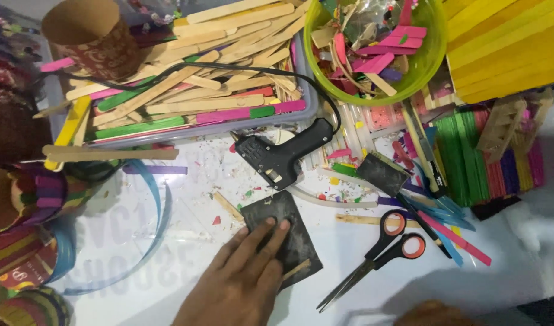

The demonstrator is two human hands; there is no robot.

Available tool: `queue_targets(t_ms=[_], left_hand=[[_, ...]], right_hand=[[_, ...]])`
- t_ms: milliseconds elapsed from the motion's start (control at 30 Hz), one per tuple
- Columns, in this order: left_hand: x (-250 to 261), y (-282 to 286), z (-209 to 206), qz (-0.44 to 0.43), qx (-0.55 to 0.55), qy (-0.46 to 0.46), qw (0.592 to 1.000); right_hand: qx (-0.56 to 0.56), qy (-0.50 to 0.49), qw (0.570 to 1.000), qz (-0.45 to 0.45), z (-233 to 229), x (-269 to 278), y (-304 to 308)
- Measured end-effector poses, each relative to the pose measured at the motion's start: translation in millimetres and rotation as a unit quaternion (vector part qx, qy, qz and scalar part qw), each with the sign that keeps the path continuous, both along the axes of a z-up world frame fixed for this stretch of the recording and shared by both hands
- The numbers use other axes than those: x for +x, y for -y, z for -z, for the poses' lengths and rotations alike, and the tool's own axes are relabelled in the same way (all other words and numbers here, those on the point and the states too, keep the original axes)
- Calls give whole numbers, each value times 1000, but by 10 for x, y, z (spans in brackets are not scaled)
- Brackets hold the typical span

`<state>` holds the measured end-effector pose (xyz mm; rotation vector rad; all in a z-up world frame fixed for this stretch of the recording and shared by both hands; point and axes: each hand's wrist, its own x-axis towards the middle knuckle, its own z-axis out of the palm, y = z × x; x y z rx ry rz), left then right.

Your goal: Cutting popsicle sticks to size with scissors and sanding the edges smooth on a piece of sandpaper.

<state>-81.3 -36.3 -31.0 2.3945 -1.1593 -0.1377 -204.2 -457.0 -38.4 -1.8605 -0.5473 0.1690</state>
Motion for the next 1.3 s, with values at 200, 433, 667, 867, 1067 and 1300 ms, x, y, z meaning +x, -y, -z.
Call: queue_targets(t_ms=[200, 433, 667, 867, 1067, 1300], left_hand=[[-132, 234, -38, -40, 1, 9, 999], [83, 117, 290, 103, -5, -17, 994], [-268, 351, 165, -161, 6, 115, 980], [-160, -128, 450, 1, 13, 184, 983], [-350, 239, 570, -132, -19, 248, 959], [-333, 212, 308, -77, -47, 110, 990]], right_hand=[[11, -16, 991, 134, -699, 864, -1192], [19, 104, 994, -25, -677, 1594, -1484], [70, 174, 982, -35, -494, 1681, -1542], [-18, 204, 979, 14, -420, 1624, -1378], [-96, 248, 963, -39, -489, 1767, -1452], [-55, 145, 987, -29, -427, 1663, -1605]])
